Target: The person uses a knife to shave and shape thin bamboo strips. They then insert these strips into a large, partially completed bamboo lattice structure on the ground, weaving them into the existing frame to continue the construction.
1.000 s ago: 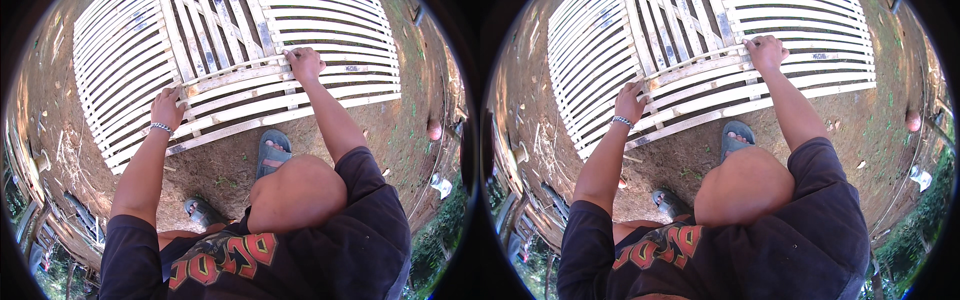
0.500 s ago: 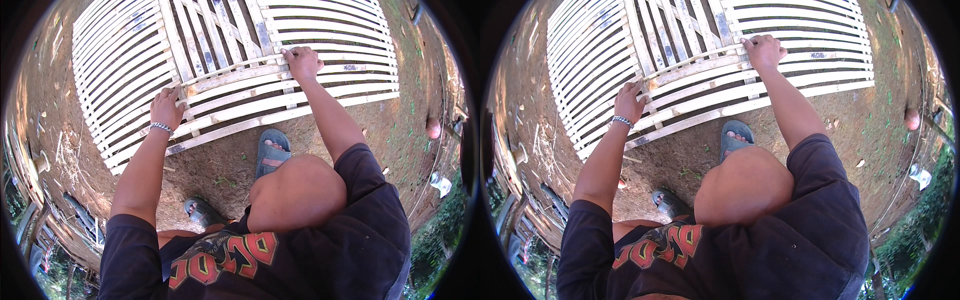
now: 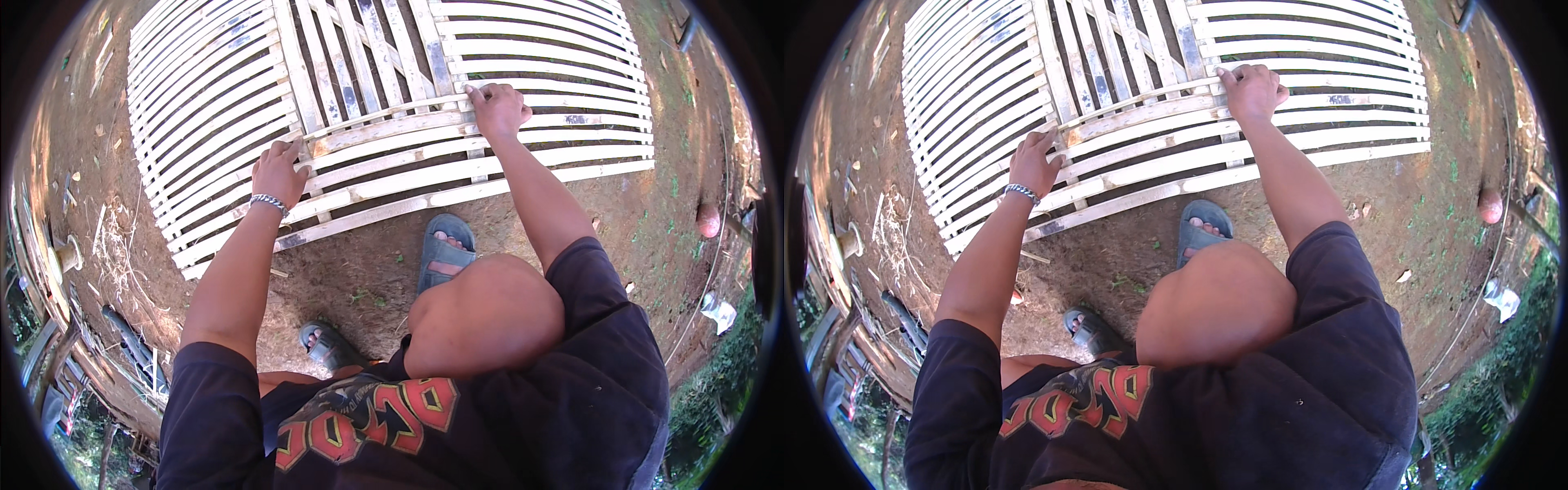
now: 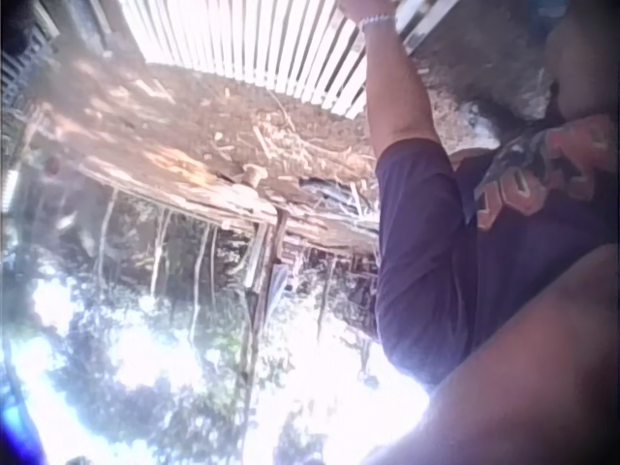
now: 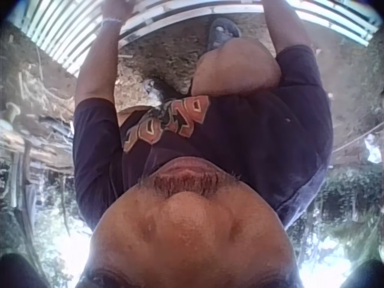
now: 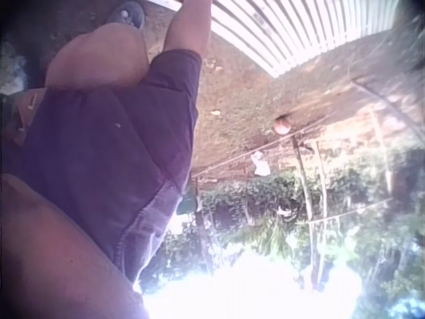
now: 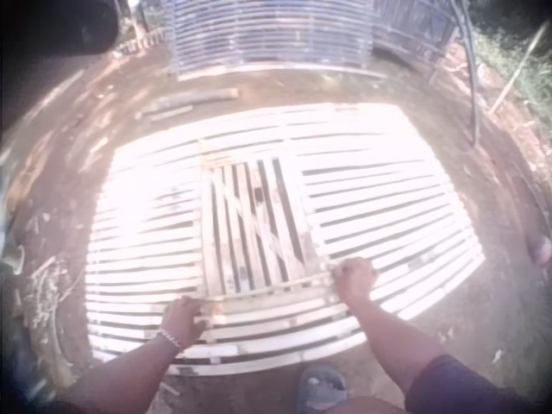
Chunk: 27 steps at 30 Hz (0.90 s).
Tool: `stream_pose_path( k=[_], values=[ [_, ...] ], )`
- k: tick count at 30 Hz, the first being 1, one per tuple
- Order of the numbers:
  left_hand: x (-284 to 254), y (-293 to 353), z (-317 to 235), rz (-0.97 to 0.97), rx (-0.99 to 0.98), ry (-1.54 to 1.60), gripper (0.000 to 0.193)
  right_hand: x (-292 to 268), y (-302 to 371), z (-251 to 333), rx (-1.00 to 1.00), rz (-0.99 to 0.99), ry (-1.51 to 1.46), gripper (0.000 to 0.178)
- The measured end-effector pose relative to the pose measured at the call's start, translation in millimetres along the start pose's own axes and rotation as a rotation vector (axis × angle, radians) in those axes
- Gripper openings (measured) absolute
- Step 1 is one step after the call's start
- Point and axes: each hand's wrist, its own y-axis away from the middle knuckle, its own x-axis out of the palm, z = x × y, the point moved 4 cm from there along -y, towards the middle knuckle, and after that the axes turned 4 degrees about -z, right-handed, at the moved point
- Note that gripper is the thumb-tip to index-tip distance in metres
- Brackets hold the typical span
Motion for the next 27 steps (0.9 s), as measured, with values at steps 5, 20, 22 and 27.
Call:
stream_pose_path(
  k=[5, 20, 22, 27],
  values=[
    [2.5, -1.3, 4.4, -0.028, 0.014, 0.023, 0.057, 5.8, -1.2, -2.6, -0.018, -0.018, -0.015, 0.039],
    [-2.9, -2.4, 2.1, -0.028, 0.000, 0.032, 0.052, 0.6, -1.5, 1.1, -0.002, -0.024, 0.005, 0.039],
    [-2.4, -2.2, 2.4, -0.032, 0.010, 0.018, 0.053, -0.4, -2.1, 1.3, 0.002, -0.021, 0.015, 0.039],
    [-2.1, -2.6, 3.3, 0.013, 0.002, 0.005, 0.052, -1.1, -5.2, -3.9, 0.013, 0.073, 0.018, 0.041]
  ],
)
